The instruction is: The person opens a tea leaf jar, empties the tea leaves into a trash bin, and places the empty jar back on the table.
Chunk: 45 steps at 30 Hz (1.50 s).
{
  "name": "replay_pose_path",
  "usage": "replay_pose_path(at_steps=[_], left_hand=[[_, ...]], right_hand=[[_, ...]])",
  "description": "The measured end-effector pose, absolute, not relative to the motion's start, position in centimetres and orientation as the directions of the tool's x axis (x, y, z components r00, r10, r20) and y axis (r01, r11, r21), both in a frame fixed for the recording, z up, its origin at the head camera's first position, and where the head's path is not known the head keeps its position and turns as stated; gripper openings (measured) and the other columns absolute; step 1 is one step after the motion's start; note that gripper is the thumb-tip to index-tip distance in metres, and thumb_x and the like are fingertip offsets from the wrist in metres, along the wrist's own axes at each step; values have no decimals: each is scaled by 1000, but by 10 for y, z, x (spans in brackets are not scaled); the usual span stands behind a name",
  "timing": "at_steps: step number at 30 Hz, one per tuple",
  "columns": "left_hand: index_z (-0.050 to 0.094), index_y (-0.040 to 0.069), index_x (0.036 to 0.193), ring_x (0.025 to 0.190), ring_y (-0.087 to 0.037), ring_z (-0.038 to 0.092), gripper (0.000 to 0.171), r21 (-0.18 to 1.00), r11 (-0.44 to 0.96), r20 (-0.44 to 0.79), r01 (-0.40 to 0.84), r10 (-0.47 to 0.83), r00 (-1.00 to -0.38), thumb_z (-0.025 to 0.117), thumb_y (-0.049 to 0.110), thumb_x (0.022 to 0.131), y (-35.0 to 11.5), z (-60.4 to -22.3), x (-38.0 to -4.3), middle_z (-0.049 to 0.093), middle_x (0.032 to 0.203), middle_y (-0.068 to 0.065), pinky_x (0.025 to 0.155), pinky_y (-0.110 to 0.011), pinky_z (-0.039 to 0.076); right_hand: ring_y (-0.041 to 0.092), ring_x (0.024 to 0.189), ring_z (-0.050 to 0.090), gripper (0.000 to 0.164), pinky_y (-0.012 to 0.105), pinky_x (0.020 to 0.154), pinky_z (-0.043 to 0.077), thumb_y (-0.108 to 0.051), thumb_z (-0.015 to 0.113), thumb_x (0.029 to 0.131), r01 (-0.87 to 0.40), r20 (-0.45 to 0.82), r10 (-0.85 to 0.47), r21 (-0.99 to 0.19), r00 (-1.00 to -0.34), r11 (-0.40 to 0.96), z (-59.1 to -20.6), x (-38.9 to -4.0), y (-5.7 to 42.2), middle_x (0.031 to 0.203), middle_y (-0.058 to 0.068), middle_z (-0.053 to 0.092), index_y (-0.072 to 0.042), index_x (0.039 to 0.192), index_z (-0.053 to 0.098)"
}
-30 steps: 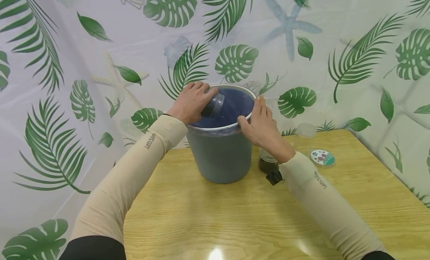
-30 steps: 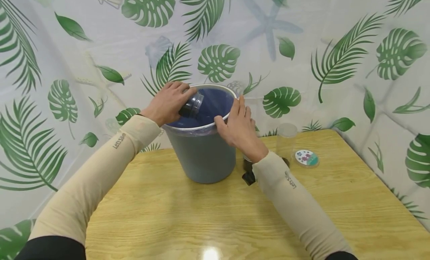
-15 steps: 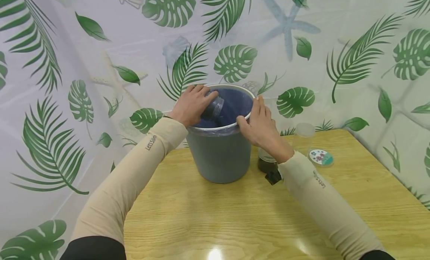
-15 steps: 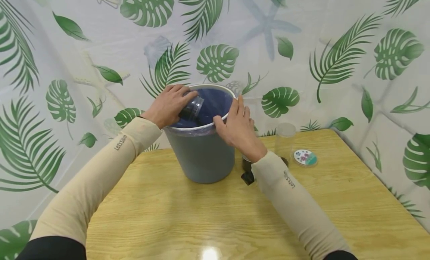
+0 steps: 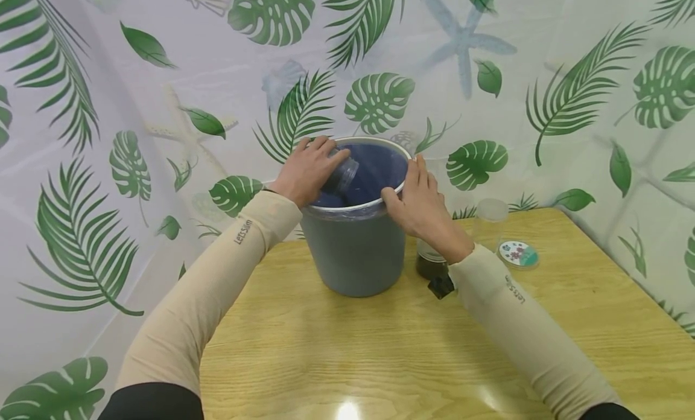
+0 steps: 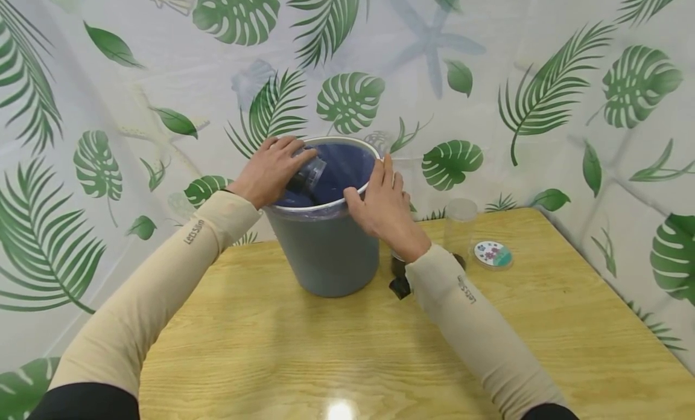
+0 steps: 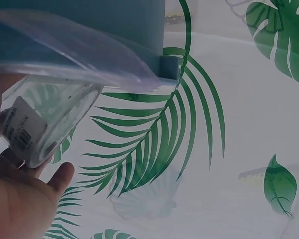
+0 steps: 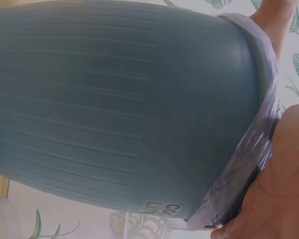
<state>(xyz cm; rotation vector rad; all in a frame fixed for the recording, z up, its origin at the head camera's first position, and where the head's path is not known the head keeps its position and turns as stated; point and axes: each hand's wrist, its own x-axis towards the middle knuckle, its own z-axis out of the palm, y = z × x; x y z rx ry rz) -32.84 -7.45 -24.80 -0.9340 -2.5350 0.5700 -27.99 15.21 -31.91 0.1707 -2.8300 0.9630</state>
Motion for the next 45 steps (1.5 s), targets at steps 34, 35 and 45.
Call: replay_pose_path(at_steps=[34, 35, 45], left_hand=[[46, 19, 151, 147, -33, 39, 63, -457, 729, 272, 509, 660, -700, 63, -1, 94, -96, -251, -330, 48, 152, -14, 121, -53, 32], [45, 19, 151, 147, -33, 39, 63, -444, 736, 272, 510, 654, -706, 64, -1, 94, -97, -250, -330, 48, 153, -14, 121, -53, 33], [38, 14, 154, 143, -36, 43, 93, -148, 830, 340, 537, 553, -761, 88, 22, 77, -106, -217, -329, 50, 152, -15, 123, -53, 28]], right_hand=[[47, 156, 8, 86, 72, 117, 21, -50, 29, 99, -155, 174, -61, -603, -983, 783, -318, -278, 145, 170, 14, -19, -3, 162, -7], [47, 156, 8, 86, 72, 117, 21, -50, 29, 99, -155, 173, -61, -602, -983, 783, -318, -279, 145, 170, 14, -19, -3, 162, -7], [49, 156, 7, 88, 72, 118, 20, -55, 25, 100, -127, 120, -70, -576, -990, 808, -312, -278, 151, 170, 15, -20, -2, 161, -10]])
